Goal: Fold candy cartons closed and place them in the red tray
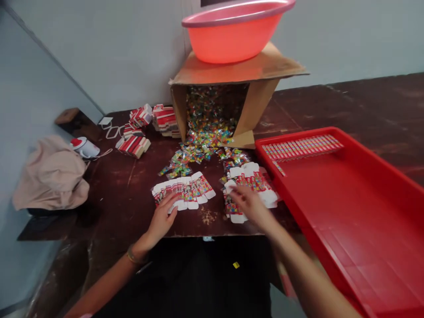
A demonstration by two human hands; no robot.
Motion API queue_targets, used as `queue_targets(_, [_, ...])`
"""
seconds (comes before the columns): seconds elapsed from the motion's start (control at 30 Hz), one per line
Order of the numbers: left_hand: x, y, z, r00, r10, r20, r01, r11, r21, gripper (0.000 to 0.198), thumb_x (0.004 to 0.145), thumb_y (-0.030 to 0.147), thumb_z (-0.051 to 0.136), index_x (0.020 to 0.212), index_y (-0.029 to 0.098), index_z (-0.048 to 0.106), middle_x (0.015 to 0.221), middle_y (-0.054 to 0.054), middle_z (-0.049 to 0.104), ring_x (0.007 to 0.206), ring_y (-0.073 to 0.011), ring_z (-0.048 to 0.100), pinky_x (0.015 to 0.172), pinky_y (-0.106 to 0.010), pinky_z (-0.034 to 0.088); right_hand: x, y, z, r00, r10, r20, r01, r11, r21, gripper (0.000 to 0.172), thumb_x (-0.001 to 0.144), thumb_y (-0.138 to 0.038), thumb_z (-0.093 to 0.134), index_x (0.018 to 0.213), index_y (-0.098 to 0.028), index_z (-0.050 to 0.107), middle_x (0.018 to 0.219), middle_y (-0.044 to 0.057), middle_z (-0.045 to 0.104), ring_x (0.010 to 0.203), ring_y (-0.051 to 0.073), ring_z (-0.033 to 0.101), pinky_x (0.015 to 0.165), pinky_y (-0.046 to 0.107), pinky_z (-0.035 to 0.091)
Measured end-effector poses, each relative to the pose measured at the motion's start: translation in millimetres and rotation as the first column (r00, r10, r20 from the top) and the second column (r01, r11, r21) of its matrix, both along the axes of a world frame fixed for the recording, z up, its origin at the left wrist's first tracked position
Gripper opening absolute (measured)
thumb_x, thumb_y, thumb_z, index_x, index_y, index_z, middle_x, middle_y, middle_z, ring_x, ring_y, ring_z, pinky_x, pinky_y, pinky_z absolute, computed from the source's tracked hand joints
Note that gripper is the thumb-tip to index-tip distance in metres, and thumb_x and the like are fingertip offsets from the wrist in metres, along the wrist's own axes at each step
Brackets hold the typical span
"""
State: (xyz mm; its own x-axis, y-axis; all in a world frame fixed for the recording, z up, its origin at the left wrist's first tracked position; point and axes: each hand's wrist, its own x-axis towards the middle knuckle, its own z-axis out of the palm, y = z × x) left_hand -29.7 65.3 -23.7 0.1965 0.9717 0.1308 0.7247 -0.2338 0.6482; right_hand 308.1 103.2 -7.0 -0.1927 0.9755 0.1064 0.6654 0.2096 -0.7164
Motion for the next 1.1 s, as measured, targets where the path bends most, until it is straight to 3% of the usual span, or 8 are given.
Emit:
queue_targets(0.07, [-3.1,-2.5,-3.4,0.998,-0.029,-0.05,0.03,0.999,0.033,0.041,0.089,0.019,0.043,0.129,0.022,0.052,0.139,-0.007,0.049,0.136,-0.0219,0.035,0.113,-0.048,0.031,-58.9,-11.5,-21.7,0.966,0.238,0.099,-0.234,0.971,-0.047,0.037,0.09,-0.037,0.05,0.122,-0.021,0.058,0.124,0.012,0.058,0.11,0.027,0.056,0.094,0.041,0.045])
queue_targets(0.17, [-2.3,-2.6,-6.2,0.987,-0.098,-0.128,0.105,0.993,0.049,0.044,0.088,0.022,0.049,0.132,0.022,0.049,0.142,-0.008,0.045,0.14,-0.0243,0.027,0.115,-0.052,0.026,-113.7,-5.6,-43.9,0.935,0.075,0.347,-0.087,0.996,0.02,0.048,0.086,-0.028,0.055,0.132,-0.014,0.048,0.138,0.018,0.044,0.124,0.036,0.04,0.101,0.052,0.034])
queue_targets(0.37, [17.4,-1.4,-6.2,0.963,-0.141,0.23,0.172,0.977,-0.123,0.039,0.087,0.029,0.052,0.125,0.02,0.056,0.136,-0.009,0.053,0.13,-0.0238,0.043,0.111,-0.047,0.034,-115.2,15.9,-40.6,0.877,0.097,0.471,-0.128,0.991,0.035,0.036,0.087,-0.022,0.054,0.121,-0.012,0.054,0.121,0.019,0.053,0.11,0.036,0.045,0.093,0.049,0.039])
queue_targets(0.53, [35.6,5.7,-10.1,0.668,0.261,0.697,0.241,0.81,-0.534,0.039,0.084,0.038,0.058,0.114,0.014,0.062,0.118,-0.013,0.064,0.096,-0.0217,0.064,0.086,-0.039,0.054,-109.2,13.0,-38.2,0.861,0.156,0.484,-0.203,0.978,0.045,0.034,0.084,-0.017,0.056,0.117,-0.011,0.054,0.126,0.018,0.049,0.114,0.033,0.045,0.098,0.044,0.038])
queue_targets(0.7, [32.1,16.2,-10.7,0.412,0.562,0.717,0.353,0.627,-0.694,0.046,0.076,0.035,0.07,0.115,0.012,0.059,0.118,-0.017,0.063,0.093,-0.0207,0.067,0.096,-0.041,0.048,-102.7,16.7,-23.7,0.831,0.185,0.524,-0.225,0.974,0.012,0.038,0.083,-0.002,0.044,0.117,-0.013,0.057,0.111,0.017,0.061,0.099,0.029,0.056,0.087,0.039,0.045])
queue_targets(0.83, [28.9,26.4,-4.5,0.323,0.583,0.745,0.497,0.566,-0.658,0.045,0.083,0.048,0.058,0.113,0.015,0.059,0.118,-0.015,0.063,0.101,-0.0219,0.065,0.099,-0.041,0.046,-110.5,-2.1,3.0,0.855,0.141,0.499,-0.189,0.981,0.046,0.041,0.085,-0.005,0.044,0.122,-0.018,0.055,0.101,0.011,0.065,0.095,0.024,0.059,0.083,0.033,0.047])
queue_targets(0.97, [36.9,28.9,2.2,0.366,0.527,0.767,0.532,0.558,-0.638,0.038,0.075,0.043,0.065,0.098,0.012,0.065,0.094,-0.012,0.071,0.09,-0.0233,0.067,0.081,-0.036,0.053,-139.9,-39.9,17.0,0.92,0.347,0.182,-0.377,0.912,0.164,0.028,0.089,-0.014,0.05,0.113,-0.022,0.061,0.102,0.006,0.066,0.095,0.02,0.059,0.089,0.032,0.047])
queue_targets(1.1, [50.8,13.0,5.4,0.482,0.458,0.747,0.427,0.622,-0.657,0.031,0.064,0.024,0.071,0.091,0.011,0.063,0.068,-0.003,0.069,0.064,-0.0176,0.065,0.062,-0.027,0.051,-142.5,-47.3,19.6,0.989,0.149,0.008,-0.146,0.956,0.253,0.024,0.09,-0.021,0.053,0.114,-0.023,0.061,0.117,0.01,0.06,0.105,0.024,0.053,0.093,0.042,0.044])
